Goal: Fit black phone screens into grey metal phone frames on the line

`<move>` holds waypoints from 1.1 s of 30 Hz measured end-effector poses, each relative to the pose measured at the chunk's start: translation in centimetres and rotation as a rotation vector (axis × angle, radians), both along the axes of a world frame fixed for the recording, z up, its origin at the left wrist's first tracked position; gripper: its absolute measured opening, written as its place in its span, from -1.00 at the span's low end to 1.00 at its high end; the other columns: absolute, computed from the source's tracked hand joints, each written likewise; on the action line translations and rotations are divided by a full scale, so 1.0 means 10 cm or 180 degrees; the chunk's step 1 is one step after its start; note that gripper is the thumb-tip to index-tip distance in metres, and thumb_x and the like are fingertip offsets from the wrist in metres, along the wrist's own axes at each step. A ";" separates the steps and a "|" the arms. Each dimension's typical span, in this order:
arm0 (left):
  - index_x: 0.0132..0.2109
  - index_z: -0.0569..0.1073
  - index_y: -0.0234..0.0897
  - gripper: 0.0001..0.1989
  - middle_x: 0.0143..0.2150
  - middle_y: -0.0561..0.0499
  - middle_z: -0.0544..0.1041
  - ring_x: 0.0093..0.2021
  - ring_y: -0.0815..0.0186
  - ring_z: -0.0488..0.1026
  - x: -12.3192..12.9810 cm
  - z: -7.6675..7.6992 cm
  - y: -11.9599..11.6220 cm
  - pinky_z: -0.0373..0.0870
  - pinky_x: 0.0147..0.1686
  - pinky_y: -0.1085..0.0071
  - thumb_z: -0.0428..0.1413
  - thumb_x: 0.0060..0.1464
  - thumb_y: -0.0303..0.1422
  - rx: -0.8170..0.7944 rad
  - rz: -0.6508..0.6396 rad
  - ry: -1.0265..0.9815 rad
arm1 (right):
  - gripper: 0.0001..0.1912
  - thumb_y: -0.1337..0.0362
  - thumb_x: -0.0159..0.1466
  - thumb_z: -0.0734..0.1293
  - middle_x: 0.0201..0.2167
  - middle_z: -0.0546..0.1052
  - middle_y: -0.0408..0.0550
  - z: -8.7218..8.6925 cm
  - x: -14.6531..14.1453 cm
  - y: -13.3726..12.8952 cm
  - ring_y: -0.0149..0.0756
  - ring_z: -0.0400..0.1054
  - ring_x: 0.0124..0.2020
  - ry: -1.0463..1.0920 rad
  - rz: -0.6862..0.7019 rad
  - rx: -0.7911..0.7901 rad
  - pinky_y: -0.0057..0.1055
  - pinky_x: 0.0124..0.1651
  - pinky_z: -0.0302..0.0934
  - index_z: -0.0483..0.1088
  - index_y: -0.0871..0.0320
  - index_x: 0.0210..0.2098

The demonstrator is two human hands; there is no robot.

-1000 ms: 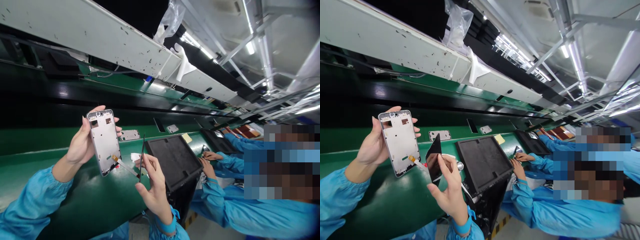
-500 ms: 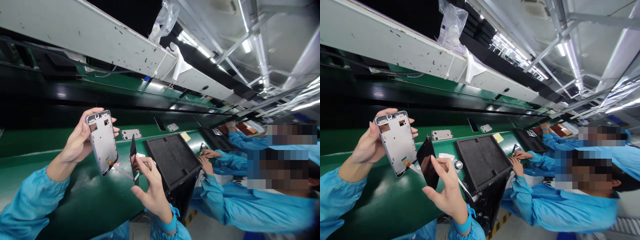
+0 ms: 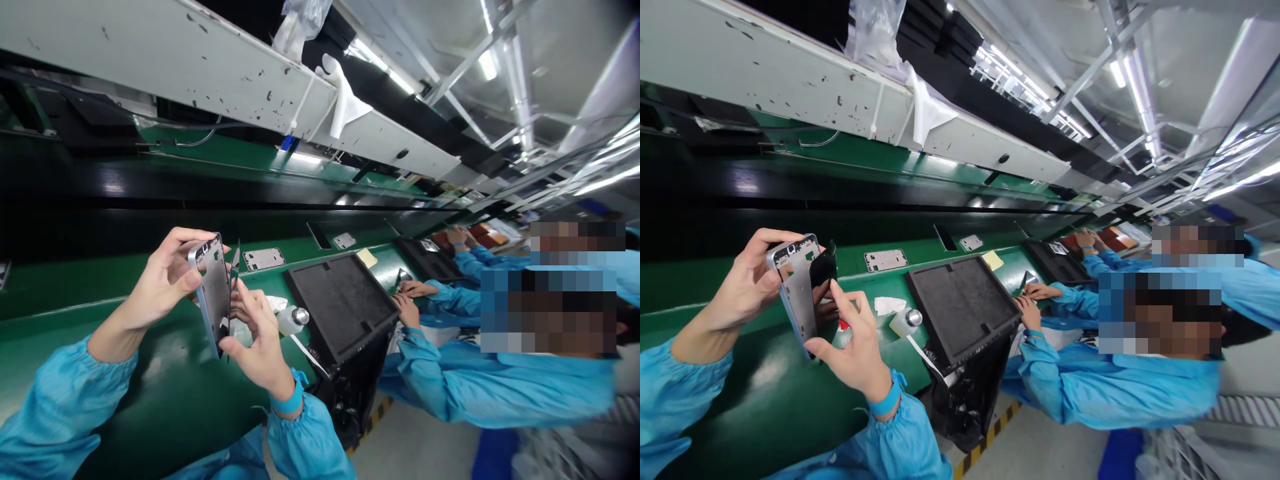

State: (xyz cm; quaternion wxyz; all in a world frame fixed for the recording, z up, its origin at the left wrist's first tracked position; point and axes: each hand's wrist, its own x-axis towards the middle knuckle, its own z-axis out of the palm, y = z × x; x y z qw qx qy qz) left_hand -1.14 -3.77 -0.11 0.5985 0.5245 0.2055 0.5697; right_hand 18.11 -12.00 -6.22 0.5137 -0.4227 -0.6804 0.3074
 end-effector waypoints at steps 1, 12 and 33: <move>0.07 0.61 -0.18 -0.52 0.01 -0.22 0.67 -0.09 -0.05 0.69 0.00 -0.01 0.01 0.62 -0.39 0.37 0.46 0.05 -0.14 0.0020 0.0061 0.0078 | -0.05 -0.34 0.31 0.38 0.00 0.34 0.04 -0.04 -0.04 0.02 -0.09 0.46 0.07 0.0050 -0.0024 -0.0068 -0.12 0.12 0.52 0.15 -0.08 0.53; 0.08 0.62 -0.20 -0.57 -0.04 -0.16 0.66 -0.47 0.29 0.61 -0.10 0.00 0.09 0.52 -0.60 0.53 0.39 0.14 -0.13 0.0520 0.0222 0.0408 | -0.07 -0.29 0.32 0.41 0.01 0.35 0.03 -0.11 -0.05 0.01 -0.16 0.49 0.01 0.0094 0.0349 -0.0268 -0.14 0.11 0.52 0.16 -0.08 0.53; 0.24 0.45 -0.22 -0.45 0.13 -0.24 0.64 -0.02 0.04 0.69 0.18 -0.02 -0.06 0.72 -0.09 0.14 0.21 0.30 0.04 -0.0319 0.0200 -0.0252 | -0.20 -0.28 0.34 0.38 0.39 0.13 0.23 -0.10 -0.29 0.29 -0.04 0.41 0.14 -0.0538 -0.0206 0.0324 0.00 0.27 0.39 0.37 0.02 0.41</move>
